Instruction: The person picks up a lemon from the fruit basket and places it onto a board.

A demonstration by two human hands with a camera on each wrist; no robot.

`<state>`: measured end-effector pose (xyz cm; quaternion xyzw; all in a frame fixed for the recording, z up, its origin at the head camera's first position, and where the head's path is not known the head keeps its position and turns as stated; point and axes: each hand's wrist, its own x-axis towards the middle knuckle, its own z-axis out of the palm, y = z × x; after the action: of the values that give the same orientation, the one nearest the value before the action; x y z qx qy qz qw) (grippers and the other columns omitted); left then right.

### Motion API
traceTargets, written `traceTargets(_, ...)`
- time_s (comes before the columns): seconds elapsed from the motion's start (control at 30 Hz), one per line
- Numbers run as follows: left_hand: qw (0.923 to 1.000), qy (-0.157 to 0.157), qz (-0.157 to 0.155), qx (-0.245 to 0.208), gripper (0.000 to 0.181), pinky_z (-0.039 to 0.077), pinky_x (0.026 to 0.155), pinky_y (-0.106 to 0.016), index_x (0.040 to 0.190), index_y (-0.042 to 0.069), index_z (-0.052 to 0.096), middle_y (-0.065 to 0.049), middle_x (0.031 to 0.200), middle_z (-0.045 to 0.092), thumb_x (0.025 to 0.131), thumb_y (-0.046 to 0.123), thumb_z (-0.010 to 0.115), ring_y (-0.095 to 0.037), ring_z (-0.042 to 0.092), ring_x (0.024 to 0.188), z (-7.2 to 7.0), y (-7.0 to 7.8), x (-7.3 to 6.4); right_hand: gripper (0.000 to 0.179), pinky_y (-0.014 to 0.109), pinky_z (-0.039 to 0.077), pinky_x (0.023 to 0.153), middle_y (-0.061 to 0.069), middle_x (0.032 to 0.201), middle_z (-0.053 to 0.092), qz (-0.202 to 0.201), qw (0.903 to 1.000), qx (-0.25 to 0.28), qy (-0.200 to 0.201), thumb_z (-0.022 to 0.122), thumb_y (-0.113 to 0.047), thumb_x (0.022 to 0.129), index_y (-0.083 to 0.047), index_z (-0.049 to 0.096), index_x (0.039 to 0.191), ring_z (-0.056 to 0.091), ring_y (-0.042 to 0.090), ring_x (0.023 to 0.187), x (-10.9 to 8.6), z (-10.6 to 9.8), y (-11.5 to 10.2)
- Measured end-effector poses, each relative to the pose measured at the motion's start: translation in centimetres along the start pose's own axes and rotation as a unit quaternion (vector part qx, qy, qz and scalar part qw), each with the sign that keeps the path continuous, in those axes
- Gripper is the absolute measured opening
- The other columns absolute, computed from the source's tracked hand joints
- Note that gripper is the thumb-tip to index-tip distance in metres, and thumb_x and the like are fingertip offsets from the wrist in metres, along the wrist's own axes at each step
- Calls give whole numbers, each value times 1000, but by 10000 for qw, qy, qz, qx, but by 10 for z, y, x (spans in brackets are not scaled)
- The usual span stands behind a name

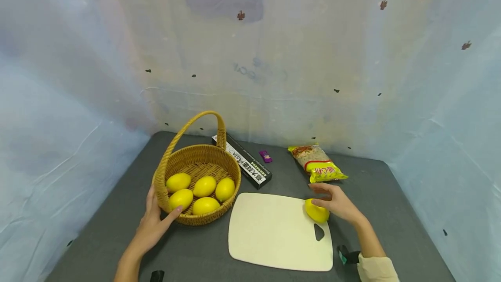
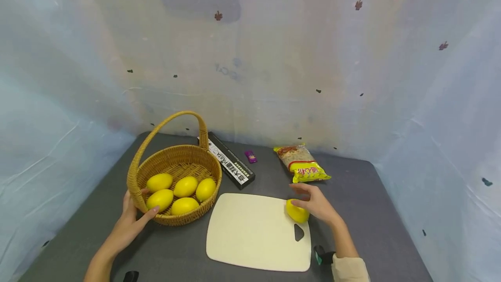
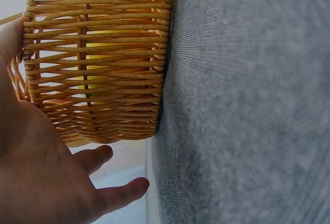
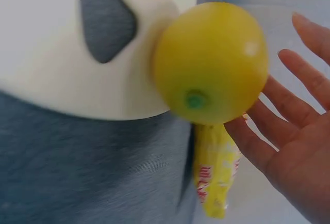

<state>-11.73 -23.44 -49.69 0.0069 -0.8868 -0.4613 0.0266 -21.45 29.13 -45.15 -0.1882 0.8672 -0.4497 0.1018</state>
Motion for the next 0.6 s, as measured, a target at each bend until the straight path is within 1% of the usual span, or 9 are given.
traceTargets(0.13,10000,26,44,73,91,33,86,-78,160,26,-11,-2,161,-28,101,45,57,-62,22,136,0,0,0,49,57,47,98,29,138,53,-258,9995,-182,46,69,-11,95,6,54,138,51,50,123,8,-3,-12)
traceTargets(0.23,9999,37,45,96,92,34,86,-77,160,26,-12,-3,161,-28,101,45,56,-62,24,135,0,0,0,49,54,48,97,26,138,54,-395,9989,-241,36,70,-13,94,4,55,138,52,48,122,17,-3,-24)
traceTargets(0.3,9999,40,16,100,93,33,87,-77,159,26,-14,-3,161,-28,101,45,56,-62,23,136,-1,1,-1,50,54,47,98,23,138,55,-468,9986,-253,-40,70,-15,94,3,55,138,53,45,123,23,-2,-32)
traceTargets(0.47,9999,55,12,114,93,31,88,-79,161,21,-10,-3,162,-27,101,45,57,-62,19,138,0,1,-2,49,58,43,100,21,140,54,-720,9967,-282,-265,70,-14,95,3,55,139,53,41,125,38,5,-49)
traceTargets(0.53,9999,55,23,106,92,30,88,-80,161,20,-8,-4,162,-27,101,44,57,-61,18,138,0,0,-2,49,58,42,102,19,140,55,-779,9960,-276,-331,71,-14,94,1,55,139,53,40,126,44,9,-56)
traceTargets(0.6,9999,55,21,91,92,30,88,-80,161,21,-9,-4,162,-26,101,44,57,-61,18,138,0,1,-2,49,58,41,103,17,139,55,-864,9951,-268,-408,71,-15,94,0,56,138,53,39,127,51,14,-62)
